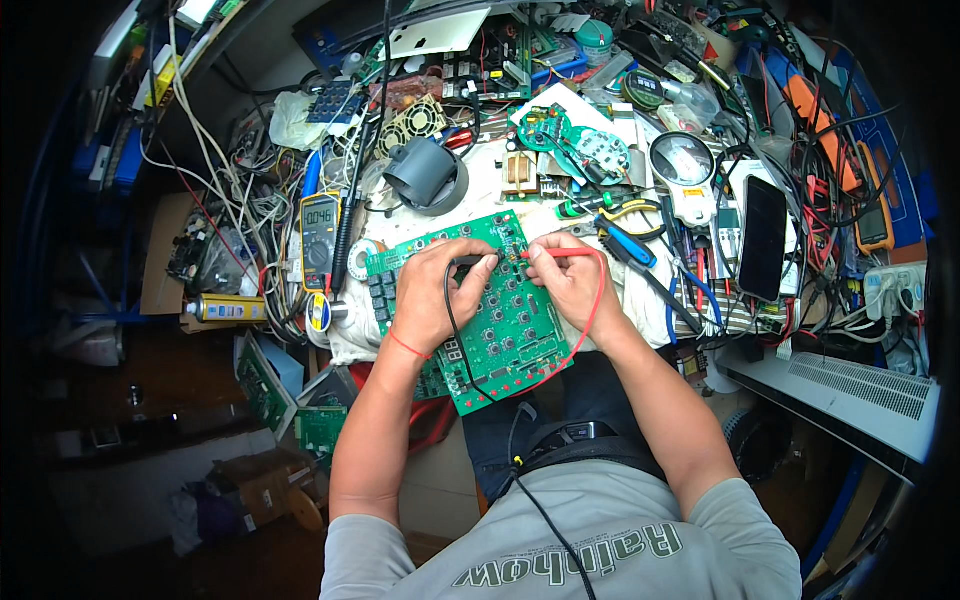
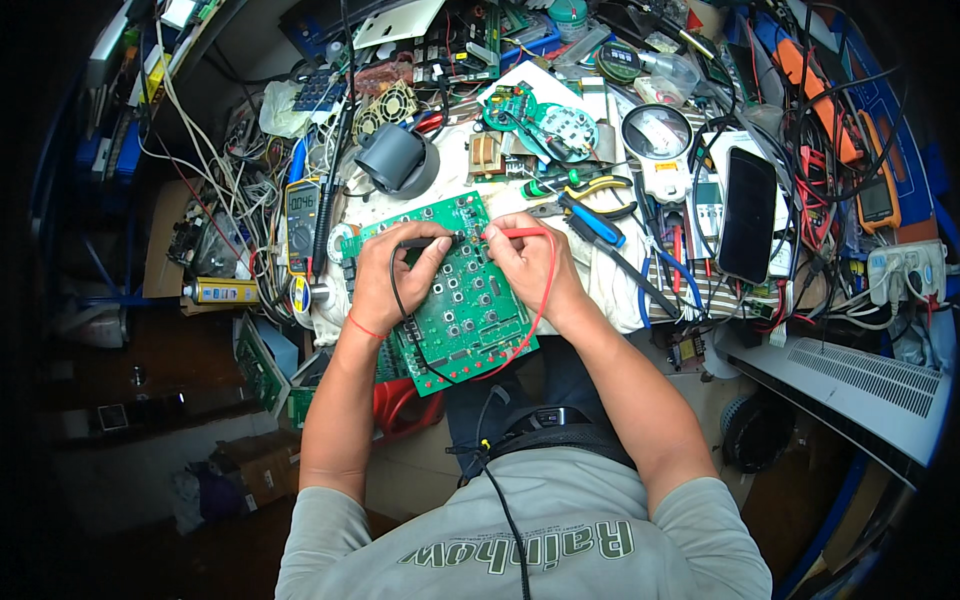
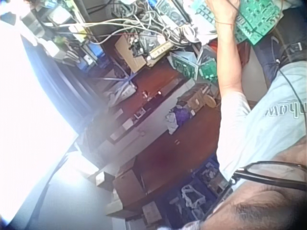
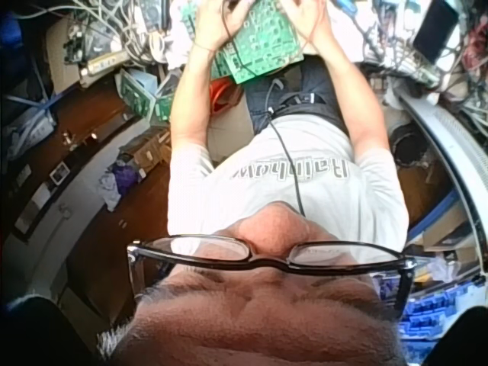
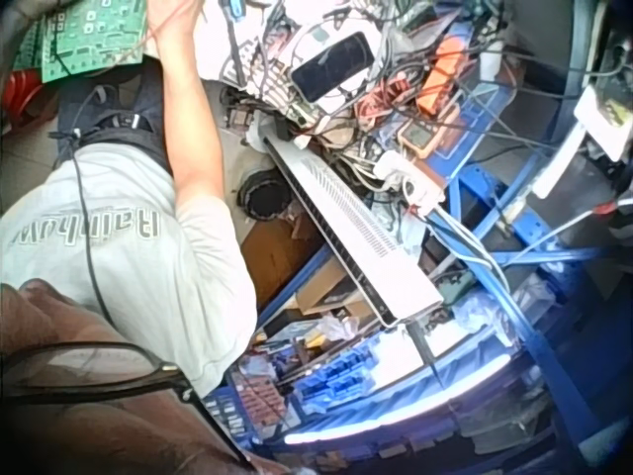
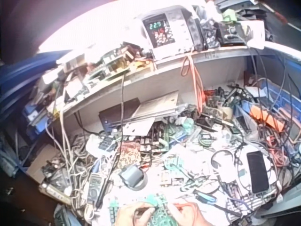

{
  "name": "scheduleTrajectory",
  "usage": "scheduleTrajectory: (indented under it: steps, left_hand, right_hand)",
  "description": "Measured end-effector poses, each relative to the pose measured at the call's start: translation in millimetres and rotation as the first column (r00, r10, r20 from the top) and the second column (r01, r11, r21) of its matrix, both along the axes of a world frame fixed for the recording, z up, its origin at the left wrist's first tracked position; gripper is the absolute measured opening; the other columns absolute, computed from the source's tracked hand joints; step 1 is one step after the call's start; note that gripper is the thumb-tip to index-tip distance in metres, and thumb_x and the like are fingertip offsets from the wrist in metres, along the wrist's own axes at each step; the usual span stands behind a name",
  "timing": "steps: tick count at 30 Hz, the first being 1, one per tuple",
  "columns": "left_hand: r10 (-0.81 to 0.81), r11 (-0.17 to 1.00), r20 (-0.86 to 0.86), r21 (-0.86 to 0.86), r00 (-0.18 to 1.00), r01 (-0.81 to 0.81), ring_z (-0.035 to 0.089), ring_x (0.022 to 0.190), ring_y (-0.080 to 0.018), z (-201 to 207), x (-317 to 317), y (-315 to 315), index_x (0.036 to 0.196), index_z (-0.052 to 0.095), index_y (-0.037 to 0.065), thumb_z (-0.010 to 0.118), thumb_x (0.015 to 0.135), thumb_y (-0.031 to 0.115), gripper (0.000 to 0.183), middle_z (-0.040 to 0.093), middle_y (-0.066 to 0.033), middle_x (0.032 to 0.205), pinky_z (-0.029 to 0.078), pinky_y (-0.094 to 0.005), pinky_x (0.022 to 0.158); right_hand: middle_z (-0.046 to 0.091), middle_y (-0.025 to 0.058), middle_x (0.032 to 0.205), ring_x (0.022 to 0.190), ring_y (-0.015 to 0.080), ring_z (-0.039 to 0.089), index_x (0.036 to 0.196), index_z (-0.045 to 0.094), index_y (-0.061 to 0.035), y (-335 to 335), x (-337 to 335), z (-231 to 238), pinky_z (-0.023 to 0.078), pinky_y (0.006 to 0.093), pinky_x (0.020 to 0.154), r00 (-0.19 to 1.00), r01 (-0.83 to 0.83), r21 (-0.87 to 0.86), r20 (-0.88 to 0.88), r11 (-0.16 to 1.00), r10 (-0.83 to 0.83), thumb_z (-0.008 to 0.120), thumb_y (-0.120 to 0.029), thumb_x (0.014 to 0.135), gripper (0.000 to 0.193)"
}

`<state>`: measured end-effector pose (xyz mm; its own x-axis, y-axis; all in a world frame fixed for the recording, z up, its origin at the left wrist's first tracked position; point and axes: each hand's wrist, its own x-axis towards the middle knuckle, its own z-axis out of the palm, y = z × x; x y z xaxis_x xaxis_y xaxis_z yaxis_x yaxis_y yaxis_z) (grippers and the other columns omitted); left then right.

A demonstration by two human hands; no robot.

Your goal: The person handles two green circuit boards, flips them, and uses a multimeter with red and black probes to test points on the boards. The person repeatedly touches different areas of the boards with the probes while seated at a cluttered workbench.

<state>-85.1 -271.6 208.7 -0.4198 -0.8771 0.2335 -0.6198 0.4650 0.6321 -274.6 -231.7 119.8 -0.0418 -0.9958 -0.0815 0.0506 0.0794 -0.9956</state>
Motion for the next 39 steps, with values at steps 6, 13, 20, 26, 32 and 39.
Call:
scheduleTrajectory:
  steps: [6,13,20,26,32,39]
  left_hand:
    - [-0.002,1.0,0.008,0.007,1.0,0.001,0.06,0.057,-0.0209,0.2,0.0,0.2,0.094,0.075,0.007,0.075,0.086,0.016,0.012,0.071,-0.0102,0.081,0.047,-0.0314,0.052]
    - [0.004,0.999,-0.029,0.045,1.0,-0.002,0.065,0.067,-0.0225,4.1,-1.3,0.8,0.095,0.075,0.006,0.075,0.086,0.014,0.012,0.072,-0.0111,0.083,0.05,-0.0323,0.059]
    - [0.155,0.979,-0.241,-0.09,0.958,-0.181,0.067,0.106,-0.0268,23.4,25.1,39.3,0.105,0.072,0.0,0.068,0.092,0.004,0.015,0.071,-0.0151,0.109,0.05,-0.0363,0.096]
    - [0.549,0.831,-0.691,0.388,0.47,-0.399,0.055,0.13,-0.0308,4.8,20.5,126.7,0.123,0.056,-0.001,0.053,0.106,0.021,0.028,0.06,-0.0207,0.134,0.044,-0.0451,0.11]
    - [0.544,0.839,-0.826,0.538,0.148,-0.083,0.058,0.127,-0.0302,11.7,9.9,140.8,0.126,0.053,0.001,0.049,0.108,0.02,0.027,0.052,-0.0211,0.144,0.049,-0.0449,0.107]
    - [0.422,0.85,-0.89,0.455,0.173,0.266,0.057,0.128,-0.0311,8.1,-46.9,107.9,0.121,0.055,0.001,0.049,0.107,0.015,0.021,0.056,-0.0231,0.138,0.049,-0.0445,0.108]
  right_hand:
    - [0.069,0.0068,0.092,0.082,0.0135,0.069,0.107,0.064,0.0021,0.2,-0.4,0.1,0.056,0.0262,0.073,1.0,-0.002,-0.005,-0.002,1.0,0.001,0.06,-0.022,0.102,0.025]
    - [0.069,0.0063,0.091,0.082,0.0137,0.069,0.108,0.064,0.0019,0.3,0.2,2.5,0.057,0.027,0.074,1.0,0.002,0.021,0.024,1.0,-0.002,0.06,-0.021,0.102,0.024]
    - [0.074,0.0139,0.09,0.083,0.0188,0.073,0.121,0.064,0.0018,37.7,-3.0,27.2,0.058,0.0305,0.074,0.983,0.184,-0.233,0.057,0.955,-0.176,0.057,-0.012,0.102,0.024]
    - [0.071,0.0162,0.1,0.088,0.0342,0.07,0.112,0.065,-0.0021,84.3,6.9,60.2,0.058,0.0396,0.077,0.963,-0.13,-0.542,-0.269,0.83,-0.024,0.078,-0.011,0.084,0.032]
    - [0.069,0.0161,0.113,0.101,0.0341,0.069,0.117,0.058,-0.0019,96.3,14.5,80.9,0.057,0.0409,0.086,0.929,-0.271,-0.548,-0.364,0.791,0.066,0.088,-0.021,0.075,0.055]
    - [0.065,0.0205,0.112,0.097,0.0325,0.068,0.116,0.057,0.0009,101.2,-20.0,93.3,0.059,0.0383,0.083,0.944,-0.057,-0.455,-0.314,0.889,-0.1,0.074,-0.001,0.078,0.042]
